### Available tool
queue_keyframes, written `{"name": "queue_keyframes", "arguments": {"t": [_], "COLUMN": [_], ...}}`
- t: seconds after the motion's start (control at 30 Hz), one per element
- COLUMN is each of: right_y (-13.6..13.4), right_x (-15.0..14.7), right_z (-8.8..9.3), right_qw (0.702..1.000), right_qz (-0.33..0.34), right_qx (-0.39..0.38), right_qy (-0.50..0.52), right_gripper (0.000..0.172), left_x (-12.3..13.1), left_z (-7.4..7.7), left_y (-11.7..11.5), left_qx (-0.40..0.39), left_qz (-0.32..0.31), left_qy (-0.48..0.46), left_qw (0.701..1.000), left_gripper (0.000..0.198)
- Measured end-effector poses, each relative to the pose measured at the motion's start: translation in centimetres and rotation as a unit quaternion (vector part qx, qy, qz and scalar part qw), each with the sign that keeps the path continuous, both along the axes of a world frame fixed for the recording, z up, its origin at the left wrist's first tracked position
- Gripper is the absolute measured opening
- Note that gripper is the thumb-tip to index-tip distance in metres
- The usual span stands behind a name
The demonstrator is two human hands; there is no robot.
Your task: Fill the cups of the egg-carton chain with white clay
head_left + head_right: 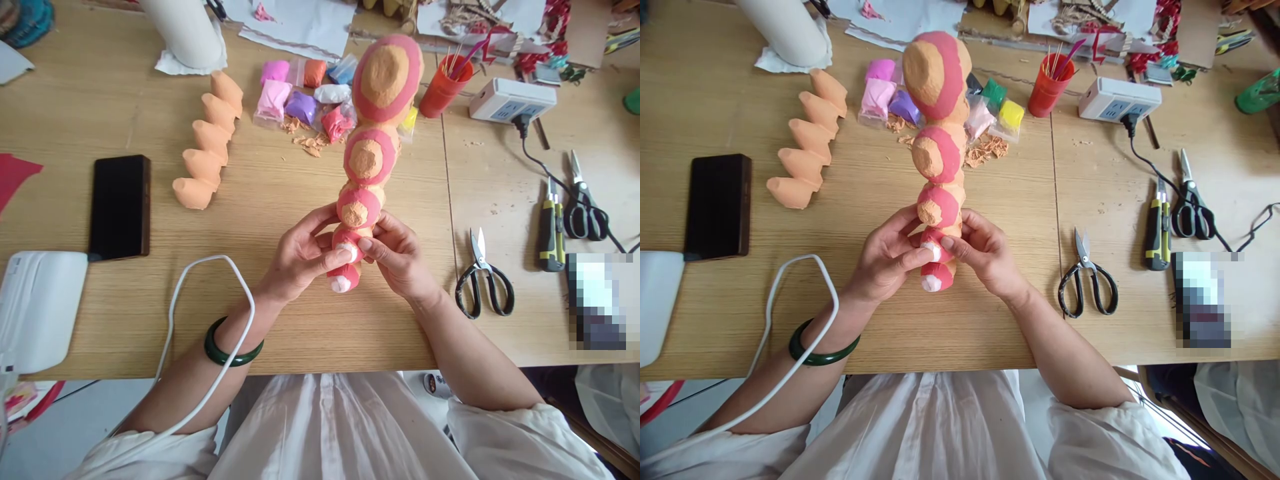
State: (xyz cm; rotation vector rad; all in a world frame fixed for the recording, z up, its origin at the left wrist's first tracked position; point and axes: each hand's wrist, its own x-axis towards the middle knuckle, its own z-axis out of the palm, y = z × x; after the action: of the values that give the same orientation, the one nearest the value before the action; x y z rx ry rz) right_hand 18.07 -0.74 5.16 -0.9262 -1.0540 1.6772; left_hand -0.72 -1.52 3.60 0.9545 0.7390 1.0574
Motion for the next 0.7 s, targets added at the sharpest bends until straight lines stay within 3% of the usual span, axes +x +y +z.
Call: {"name": "queue_keyframes", "arguments": {"t": [0.33, 0.7], "right_y": [-0.62, -0.91], "right_x": [-0.41, -0.9], "right_z": [0.1, 0.34], "right_qw": [0.999, 0.999], "right_qz": [0.005, -0.016], "right_qx": [0.024, 0.025], "right_qy": [-0.041, -0.035], "right_gripper": [0.036, 0.038], "left_x": [-0.17, 0.07], "left_z": [-0.53, -0.39], "left_y": [0.26, 0.07], "left_qx": [-0.016, 0.005], "left_qz": [-0.019, -0.01], "left_qy": [-0.031, 0.023], "left_qw": [0.999, 1.0], "left_gripper": [0.041, 0.047]}}
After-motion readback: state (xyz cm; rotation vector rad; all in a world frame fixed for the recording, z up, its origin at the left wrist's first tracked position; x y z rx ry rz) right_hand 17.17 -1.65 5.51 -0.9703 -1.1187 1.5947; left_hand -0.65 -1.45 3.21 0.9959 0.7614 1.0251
